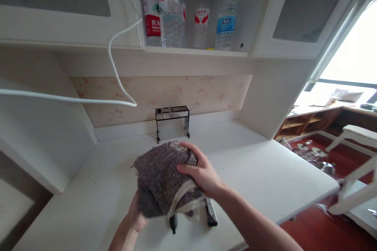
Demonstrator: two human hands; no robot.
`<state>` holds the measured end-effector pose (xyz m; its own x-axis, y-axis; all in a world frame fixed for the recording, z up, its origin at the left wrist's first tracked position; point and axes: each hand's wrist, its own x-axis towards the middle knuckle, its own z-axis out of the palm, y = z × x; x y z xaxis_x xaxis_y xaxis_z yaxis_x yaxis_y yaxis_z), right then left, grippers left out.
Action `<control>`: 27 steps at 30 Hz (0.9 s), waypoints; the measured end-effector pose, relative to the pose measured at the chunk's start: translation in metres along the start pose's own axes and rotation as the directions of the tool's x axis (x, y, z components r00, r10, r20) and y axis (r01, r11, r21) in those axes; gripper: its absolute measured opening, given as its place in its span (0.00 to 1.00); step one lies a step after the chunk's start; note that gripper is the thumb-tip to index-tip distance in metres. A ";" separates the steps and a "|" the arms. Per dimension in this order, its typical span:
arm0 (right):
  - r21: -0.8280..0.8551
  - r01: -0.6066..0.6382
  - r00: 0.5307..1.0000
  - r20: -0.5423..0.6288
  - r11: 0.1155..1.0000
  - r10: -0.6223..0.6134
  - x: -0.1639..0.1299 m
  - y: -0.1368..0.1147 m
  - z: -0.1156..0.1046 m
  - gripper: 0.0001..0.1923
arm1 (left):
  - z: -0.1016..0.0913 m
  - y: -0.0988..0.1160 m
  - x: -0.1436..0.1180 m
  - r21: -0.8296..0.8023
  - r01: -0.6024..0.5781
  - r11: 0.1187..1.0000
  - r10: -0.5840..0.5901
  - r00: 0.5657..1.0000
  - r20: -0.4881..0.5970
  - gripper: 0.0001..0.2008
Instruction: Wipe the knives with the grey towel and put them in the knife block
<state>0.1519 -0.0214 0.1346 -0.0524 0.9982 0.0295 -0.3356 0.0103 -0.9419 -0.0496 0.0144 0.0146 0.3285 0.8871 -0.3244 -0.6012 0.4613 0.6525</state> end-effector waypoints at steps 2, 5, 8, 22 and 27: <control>-0.110 0.290 0.955 -0.036 0.951 -0.296 0.004 -0.051 0.000 0.34 | 0.005 0.002 -0.001 0.022 -0.020 1.000 0.021 0.999 -0.032 0.13; -0.169 0.646 0.720 -0.192 0.745 -0.667 0.003 -0.113 -0.011 0.34 | 0.009 0.008 0.000 0.012 -0.052 0.999 0.053 0.993 -0.103 0.12; -0.240 0.766 0.480 -0.404 0.596 -0.779 -0.001 -0.128 -0.043 0.37 | 0.008 0.010 0.002 -0.024 -0.090 0.996 0.085 0.984 -0.153 0.09; -0.225 -0.206 0.603 -0.796 0.952 -0.057 -0.129 0.060 -0.222 0.40 | -0.005 0.000 0.016 0.203 -0.030 0.979 0.077 0.971 -0.229 0.10; -0.815 -0.259 0.834 -0.459 0.518 -0.306 -0.114 0.048 -0.190 0.28 | -0.002 -0.003 0.013 0.400 -0.051 0.915 0.124 0.979 -0.159 0.13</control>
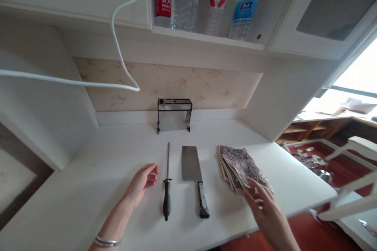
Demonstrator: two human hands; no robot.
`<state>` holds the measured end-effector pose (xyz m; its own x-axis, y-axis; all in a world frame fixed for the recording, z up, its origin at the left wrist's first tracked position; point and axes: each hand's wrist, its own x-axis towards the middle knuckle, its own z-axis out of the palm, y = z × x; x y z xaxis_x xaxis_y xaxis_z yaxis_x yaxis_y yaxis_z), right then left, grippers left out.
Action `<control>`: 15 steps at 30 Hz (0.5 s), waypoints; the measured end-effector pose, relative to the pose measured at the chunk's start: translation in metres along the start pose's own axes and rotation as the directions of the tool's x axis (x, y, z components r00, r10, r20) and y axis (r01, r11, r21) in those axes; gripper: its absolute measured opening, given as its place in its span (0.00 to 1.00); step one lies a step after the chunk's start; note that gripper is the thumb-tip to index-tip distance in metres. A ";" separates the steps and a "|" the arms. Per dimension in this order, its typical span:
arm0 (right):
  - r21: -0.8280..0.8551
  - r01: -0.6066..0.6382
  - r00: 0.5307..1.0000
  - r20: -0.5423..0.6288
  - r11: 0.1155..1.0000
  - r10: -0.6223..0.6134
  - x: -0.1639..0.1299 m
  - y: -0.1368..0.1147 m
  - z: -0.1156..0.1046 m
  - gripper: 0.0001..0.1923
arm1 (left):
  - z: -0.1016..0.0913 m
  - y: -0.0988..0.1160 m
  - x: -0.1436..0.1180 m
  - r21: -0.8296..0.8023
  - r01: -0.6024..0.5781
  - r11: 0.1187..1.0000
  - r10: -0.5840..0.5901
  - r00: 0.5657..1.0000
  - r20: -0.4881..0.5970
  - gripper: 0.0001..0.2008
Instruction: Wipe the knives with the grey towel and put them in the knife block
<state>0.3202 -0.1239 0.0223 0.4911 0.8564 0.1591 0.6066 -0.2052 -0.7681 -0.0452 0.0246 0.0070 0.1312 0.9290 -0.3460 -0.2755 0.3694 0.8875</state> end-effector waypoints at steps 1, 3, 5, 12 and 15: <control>-0.069 0.122 0.986 0.123 0.990 -0.113 0.000 -0.010 0.007 0.25 | 0.001 0.000 -0.001 0.030 -0.004 1.000 0.003 1.000 0.009 0.14; -0.128 0.337 0.882 0.390 0.933 -0.265 0.001 -0.029 0.022 0.21 | 0.003 0.000 -0.002 0.065 -0.003 0.998 0.002 1.000 0.018 0.14; -0.164 0.487 0.745 0.590 0.858 -0.311 0.006 -0.046 0.035 0.24 | 0.004 0.000 -0.002 0.084 -0.004 0.996 0.002 1.000 0.017 0.14; -0.189 0.765 0.434 0.858 0.616 -0.276 0.039 -0.080 0.061 0.28 | 0.003 -0.001 -0.001 0.098 0.009 0.995 -0.011 1.000 0.018 0.13; -0.175 0.814 0.372 0.889 0.553 -0.267 0.045 -0.084 0.066 0.24 | 0.005 0.000 -0.001 0.111 -0.006 0.994 0.004 1.000 0.023 0.13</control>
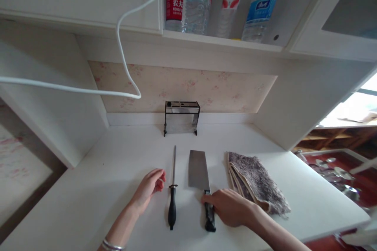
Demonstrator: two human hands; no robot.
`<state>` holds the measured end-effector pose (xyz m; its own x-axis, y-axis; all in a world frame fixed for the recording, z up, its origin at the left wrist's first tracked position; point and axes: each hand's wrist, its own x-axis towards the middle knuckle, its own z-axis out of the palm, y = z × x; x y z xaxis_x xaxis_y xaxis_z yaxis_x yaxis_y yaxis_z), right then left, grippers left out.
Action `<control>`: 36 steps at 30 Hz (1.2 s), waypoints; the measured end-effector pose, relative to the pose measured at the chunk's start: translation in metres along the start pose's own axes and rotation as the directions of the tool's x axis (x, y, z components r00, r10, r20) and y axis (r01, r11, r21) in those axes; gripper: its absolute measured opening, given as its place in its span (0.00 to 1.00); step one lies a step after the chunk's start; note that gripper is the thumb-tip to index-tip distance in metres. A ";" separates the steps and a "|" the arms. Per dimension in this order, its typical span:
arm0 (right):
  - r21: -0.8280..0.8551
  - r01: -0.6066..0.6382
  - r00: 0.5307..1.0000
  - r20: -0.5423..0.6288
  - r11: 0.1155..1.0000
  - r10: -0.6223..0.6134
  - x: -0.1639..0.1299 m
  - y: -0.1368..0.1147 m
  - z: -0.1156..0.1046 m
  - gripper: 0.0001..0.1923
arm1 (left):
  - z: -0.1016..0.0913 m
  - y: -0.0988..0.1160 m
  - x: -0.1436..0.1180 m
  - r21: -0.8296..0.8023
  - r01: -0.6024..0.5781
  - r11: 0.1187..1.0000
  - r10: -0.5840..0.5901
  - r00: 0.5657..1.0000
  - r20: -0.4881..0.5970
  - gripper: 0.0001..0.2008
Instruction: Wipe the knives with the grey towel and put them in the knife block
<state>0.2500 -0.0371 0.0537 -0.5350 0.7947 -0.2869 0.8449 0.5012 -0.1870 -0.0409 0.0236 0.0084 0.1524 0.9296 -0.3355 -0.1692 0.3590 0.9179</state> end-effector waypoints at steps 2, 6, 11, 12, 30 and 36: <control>-0.026 0.028 1.000 0.011 0.999 -0.028 0.000 0.000 -0.006 0.23 | 0.001 0.001 0.000 -0.001 -0.001 1.000 0.001 1.000 -0.005 0.13; 0.097 -0.002 0.994 -0.107 0.995 0.012 -0.004 0.005 -0.037 0.12 | 0.002 0.001 0.004 -0.019 0.014 1.000 -0.014 1.000 -0.016 0.13; 0.426 0.031 0.894 -0.415 0.904 0.165 -0.004 0.028 -0.085 0.12 | 0.001 0.001 0.008 -0.044 0.020 0.999 -0.021 1.000 -0.014 0.14; 0.484 0.029 0.860 -0.458 0.875 0.224 -0.003 0.034 -0.095 0.13 | 0.000 0.001 0.009 -0.055 0.029 0.998 -0.029 1.000 -0.009 0.14; 0.868 0.356 0.575 -0.495 0.346 0.651 0.111 0.099 -0.308 0.21 | -0.007 -0.001 0.021 -0.196 0.085 0.977 -0.092 0.995 -0.028 0.18; 0.895 0.289 0.624 -0.446 0.340 0.642 0.136 0.120 -0.314 0.22 | -0.012 -0.015 0.035 -0.230 0.131 0.964 -0.141 0.990 -0.026 0.23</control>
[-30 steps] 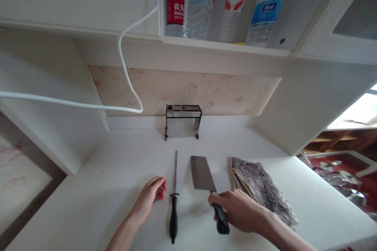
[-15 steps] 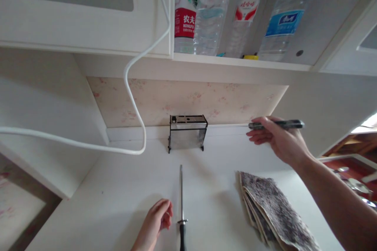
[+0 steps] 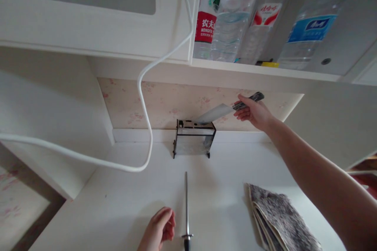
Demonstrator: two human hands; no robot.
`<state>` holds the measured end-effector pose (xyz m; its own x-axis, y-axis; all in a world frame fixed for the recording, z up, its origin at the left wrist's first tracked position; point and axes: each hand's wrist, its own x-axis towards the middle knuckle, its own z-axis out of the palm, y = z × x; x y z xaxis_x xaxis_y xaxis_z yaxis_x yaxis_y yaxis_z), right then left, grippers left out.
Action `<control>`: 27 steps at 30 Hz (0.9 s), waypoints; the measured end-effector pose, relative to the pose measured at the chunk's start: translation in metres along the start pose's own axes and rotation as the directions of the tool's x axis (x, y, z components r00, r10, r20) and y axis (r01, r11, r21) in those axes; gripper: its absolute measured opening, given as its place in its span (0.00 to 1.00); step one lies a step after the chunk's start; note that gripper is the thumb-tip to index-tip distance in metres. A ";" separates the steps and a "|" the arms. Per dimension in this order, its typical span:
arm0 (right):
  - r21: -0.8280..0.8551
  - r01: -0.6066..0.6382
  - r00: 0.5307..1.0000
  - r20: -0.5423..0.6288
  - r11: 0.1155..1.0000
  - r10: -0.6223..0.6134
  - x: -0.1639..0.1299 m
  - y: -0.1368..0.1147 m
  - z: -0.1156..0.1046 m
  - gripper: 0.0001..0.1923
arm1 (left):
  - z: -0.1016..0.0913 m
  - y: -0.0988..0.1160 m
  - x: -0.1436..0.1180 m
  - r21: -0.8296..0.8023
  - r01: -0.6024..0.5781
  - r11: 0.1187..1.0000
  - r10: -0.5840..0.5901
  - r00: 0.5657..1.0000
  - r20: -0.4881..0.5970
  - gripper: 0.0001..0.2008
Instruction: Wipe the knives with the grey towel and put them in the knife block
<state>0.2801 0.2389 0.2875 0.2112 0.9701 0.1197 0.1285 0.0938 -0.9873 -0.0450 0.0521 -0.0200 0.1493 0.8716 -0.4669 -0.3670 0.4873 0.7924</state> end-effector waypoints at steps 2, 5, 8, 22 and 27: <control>0.007 -0.020 1.000 -0.002 1.000 0.020 0.004 0.000 -0.002 0.23 | -0.002 -0.001 0.001 -0.027 0.019 0.999 -0.019 1.000 0.003 0.23; 0.020 -0.030 0.999 -0.011 0.999 0.030 0.007 -0.003 -0.005 0.28 | -0.003 0.003 -0.004 -0.104 0.037 0.994 -0.038 0.999 -0.006 0.20; 0.008 -0.061 0.998 -0.030 0.998 0.061 0.010 -0.005 -0.006 0.30 | -0.003 0.010 -0.010 -0.184 0.039 0.982 -0.043 0.999 -0.022 0.16; 0.027 -0.067 0.997 -0.030 0.997 0.068 0.037 -0.004 -0.011 0.16 | -0.005 0.009 -0.007 -0.231 0.039 0.972 -0.050 0.998 -0.044 0.17; -0.011 -0.047 0.998 -0.051 0.999 0.046 0.040 -0.008 -0.012 0.16 | -0.008 0.014 -0.010 -0.246 0.031 0.969 -0.047 0.997 -0.060 0.15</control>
<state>0.2990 0.2745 0.3013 0.2661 0.9607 0.0790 0.1291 0.0457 -0.9906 -0.0587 0.0500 -0.0070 0.1109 0.8427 -0.5268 -0.5766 0.4863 0.6566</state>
